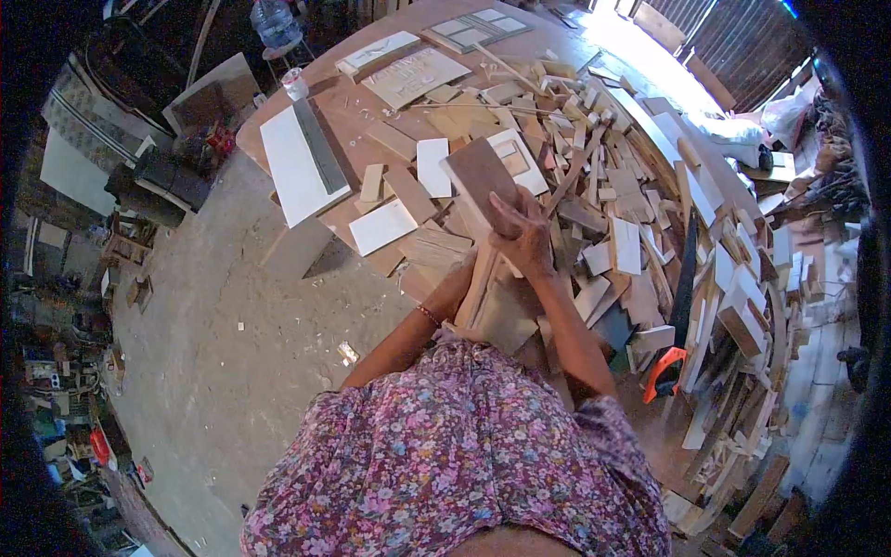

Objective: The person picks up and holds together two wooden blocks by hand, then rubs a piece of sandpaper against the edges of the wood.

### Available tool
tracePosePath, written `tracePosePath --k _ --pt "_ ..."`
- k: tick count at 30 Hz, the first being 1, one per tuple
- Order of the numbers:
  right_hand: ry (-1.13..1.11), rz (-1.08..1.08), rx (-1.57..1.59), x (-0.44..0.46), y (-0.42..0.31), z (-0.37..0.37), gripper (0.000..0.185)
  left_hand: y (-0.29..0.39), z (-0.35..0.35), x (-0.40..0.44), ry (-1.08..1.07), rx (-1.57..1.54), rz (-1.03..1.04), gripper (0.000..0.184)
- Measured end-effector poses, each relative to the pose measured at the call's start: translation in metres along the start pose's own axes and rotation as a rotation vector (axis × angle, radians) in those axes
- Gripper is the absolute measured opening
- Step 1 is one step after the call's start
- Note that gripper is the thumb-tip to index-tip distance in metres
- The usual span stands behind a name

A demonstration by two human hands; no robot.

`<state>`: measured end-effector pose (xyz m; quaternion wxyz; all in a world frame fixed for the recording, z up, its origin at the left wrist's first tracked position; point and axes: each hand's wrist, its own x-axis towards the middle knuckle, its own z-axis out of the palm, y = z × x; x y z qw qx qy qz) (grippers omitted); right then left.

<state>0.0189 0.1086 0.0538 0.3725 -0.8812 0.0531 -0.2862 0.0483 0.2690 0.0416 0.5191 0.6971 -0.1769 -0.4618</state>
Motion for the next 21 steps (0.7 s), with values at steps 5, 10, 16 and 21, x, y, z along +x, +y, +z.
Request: tracePosePath --k 5,10,16,21 --pt "-0.219 -0.174 -0.010 -0.054 -0.058 0.010 0.056 -0.132 -0.027 0.086 -0.063 -0.023 0.678 0.047" --pt "-0.230 -0.290 -0.096 -0.059 -0.041 0.010 0.061 -0.123 -0.030 0.069 -0.069 0.331 0.692 0.048" --pt "0.047 -0.005 0.074 -0.032 0.015 0.019 0.057 -0.042 -0.013 0.029 -0.073 -0.243 -0.101 0.061" --pt "-0.238 -0.319 -0.110 -0.077 -0.063 0.002 0.062 -0.107 -0.030 0.073 -0.002 0.545 0.928 0.057"
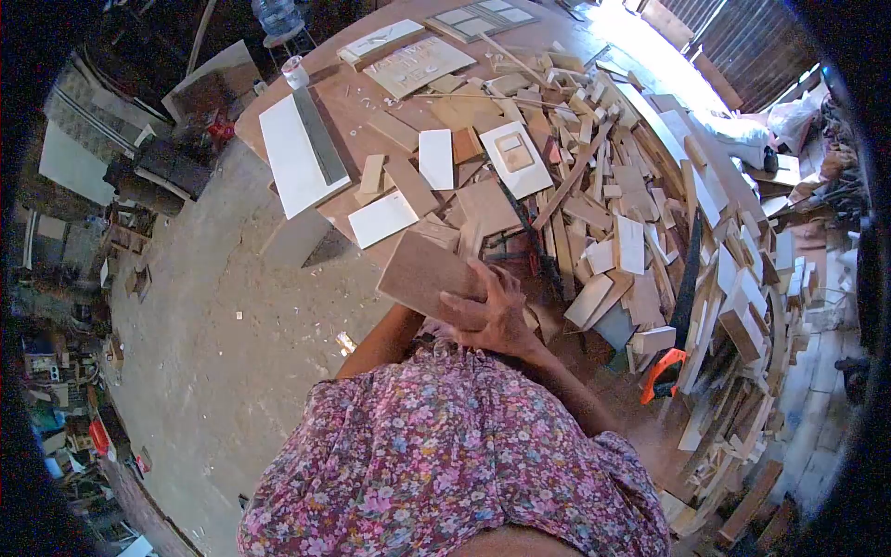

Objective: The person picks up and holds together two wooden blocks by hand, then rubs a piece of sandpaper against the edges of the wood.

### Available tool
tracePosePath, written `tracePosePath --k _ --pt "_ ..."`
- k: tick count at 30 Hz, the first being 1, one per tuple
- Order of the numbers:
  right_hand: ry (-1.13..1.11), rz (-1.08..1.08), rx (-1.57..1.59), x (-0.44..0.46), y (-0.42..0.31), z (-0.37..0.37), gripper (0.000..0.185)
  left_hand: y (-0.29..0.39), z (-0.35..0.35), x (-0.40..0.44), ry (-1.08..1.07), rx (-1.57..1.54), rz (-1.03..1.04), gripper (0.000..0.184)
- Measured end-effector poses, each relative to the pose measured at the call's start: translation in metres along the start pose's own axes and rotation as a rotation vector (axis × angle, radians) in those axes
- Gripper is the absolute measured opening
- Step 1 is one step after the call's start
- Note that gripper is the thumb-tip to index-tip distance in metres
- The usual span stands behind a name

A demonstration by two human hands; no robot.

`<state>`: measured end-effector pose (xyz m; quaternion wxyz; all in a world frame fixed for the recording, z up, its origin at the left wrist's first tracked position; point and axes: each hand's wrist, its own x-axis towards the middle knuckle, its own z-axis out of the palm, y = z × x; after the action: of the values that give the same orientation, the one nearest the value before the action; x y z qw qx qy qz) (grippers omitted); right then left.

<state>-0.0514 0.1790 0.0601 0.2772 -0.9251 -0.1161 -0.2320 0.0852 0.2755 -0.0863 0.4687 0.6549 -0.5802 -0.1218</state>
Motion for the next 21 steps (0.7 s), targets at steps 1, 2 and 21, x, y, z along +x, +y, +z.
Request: tracePosePath --k 1,2,21 --pt "0.004 0.011 0.001 0.001 0.003 0.000 0.062 0.003 0.000 -0.001 -0.032 0.015 -0.038 0.057" --pt "0.062 -0.011 -0.062 0.003 0.010 -0.001 0.062 0.009 0.001 -0.003 -0.067 0.028 -0.078 0.057" --pt "0.218 0.305 -0.061 0.025 0.104 0.012 0.062 0.105 -0.025 0.038 0.082 -0.640 -0.876 0.042"
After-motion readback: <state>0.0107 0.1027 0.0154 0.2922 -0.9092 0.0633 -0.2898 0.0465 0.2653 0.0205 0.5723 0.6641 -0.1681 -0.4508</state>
